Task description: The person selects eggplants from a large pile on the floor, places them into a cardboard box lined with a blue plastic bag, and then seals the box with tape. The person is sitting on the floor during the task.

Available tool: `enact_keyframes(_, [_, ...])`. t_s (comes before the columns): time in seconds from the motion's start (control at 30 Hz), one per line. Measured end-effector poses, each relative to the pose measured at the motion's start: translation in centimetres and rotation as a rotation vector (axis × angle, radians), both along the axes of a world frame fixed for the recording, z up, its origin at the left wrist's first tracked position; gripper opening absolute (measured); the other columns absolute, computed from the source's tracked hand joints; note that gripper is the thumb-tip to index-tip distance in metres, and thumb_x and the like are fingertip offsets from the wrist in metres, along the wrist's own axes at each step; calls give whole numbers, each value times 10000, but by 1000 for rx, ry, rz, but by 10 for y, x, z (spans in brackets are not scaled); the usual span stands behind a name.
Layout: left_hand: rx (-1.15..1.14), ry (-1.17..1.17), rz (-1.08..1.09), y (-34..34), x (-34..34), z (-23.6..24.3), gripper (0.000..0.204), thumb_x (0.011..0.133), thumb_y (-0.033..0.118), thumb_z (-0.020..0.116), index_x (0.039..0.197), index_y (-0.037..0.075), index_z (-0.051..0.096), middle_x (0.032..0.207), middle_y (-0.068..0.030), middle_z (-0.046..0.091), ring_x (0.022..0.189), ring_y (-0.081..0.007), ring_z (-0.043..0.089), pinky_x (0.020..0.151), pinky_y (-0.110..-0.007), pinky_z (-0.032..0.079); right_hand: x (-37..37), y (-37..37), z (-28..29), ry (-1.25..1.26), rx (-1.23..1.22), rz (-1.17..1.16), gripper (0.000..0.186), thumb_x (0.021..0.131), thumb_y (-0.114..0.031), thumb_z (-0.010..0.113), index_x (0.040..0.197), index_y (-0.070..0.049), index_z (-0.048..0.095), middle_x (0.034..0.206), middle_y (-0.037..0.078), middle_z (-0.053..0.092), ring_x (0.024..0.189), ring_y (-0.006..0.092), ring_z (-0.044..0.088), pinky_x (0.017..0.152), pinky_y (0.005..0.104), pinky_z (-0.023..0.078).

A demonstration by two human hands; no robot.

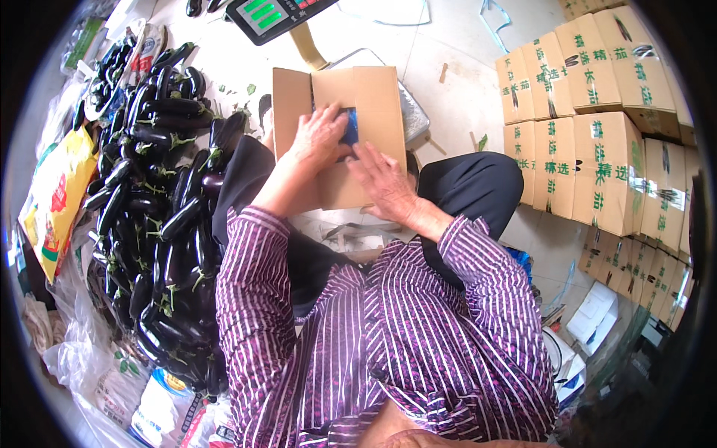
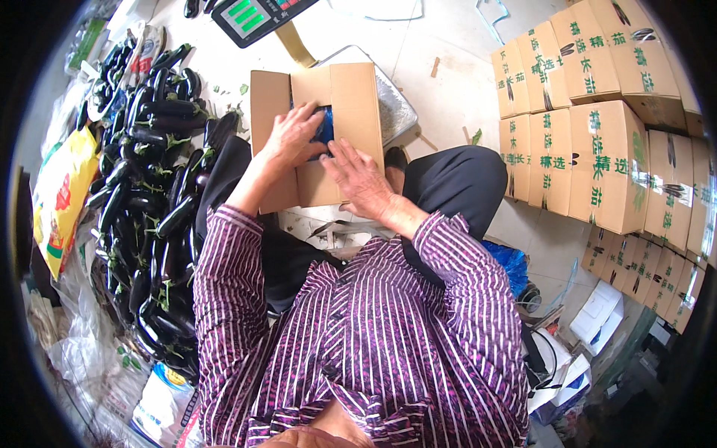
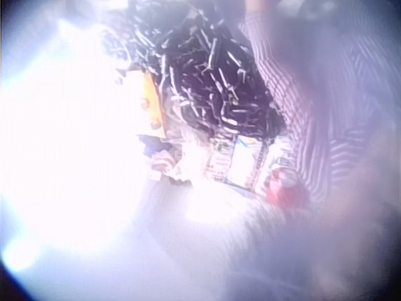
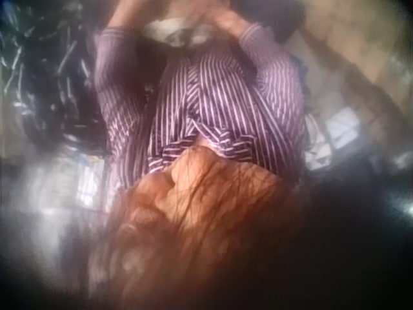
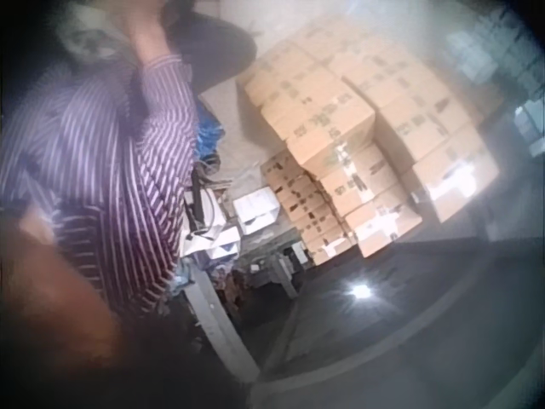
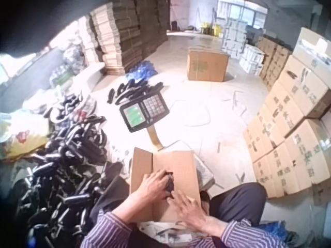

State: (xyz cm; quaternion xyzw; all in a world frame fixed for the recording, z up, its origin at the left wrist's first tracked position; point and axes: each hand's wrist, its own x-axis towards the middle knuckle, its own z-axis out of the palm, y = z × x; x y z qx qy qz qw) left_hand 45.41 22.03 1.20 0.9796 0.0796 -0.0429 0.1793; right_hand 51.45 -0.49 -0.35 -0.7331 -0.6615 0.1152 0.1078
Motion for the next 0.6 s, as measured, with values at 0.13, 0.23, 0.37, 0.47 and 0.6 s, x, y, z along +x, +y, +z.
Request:
enact_keyframes(0.13, [-547,-80,-224,-65,-38,99,441,814,204,786,1207,40,673,1115,-162,688,1008,-375,664,882,-448,542,14,-18,-39,-51,168,-2,1129,618,-419,881,1539,-19,365,1641,257,245,1531,379,252,1178,482,271])
enact_keyframes(0.23, [-1250,-20,-676,-160,-72,145,634,928,508,669,1217,-56,645,1093,-220,681,1026,-358,666,885,-444,561,8,-6,-12,-7,37,35,1161,660,-470,862,1563,2,305,1656,256,206,1554,375,188,1178,465,242])
enact_keyframes(0.37, [-1722,101,-716,-237,-63,143,389,1020,342,601,883,-19,646,788,-115,603,729,-254,627,662,-408,546,8,-8,-19,-41,75,39,1153,655,-489,858,1553,4,328,1654,247,227,1548,366,211,1172,453,246])
enact_keyframes(0.47, [-1634,-246,-514,-256,-41,156,303,1014,233,622,841,-15,623,726,-94,594,670,-233,617,614,-391,526,8,-4,-21,13,101,41,1135,659,-443,868,1551,7,329,1655,245,227,1540,369,232,1171,461,258])
enact_keyframes(0.6, [-1575,214,-860,-240,-63,137,211,1016,181,612,972,-25,627,868,-152,622,836,-303,650,732,-432,520,12,-9,-25,82,186,39,1138,664,-410,861,1556,23,303,1655,253,221,1538,380,233,1181,476,269])
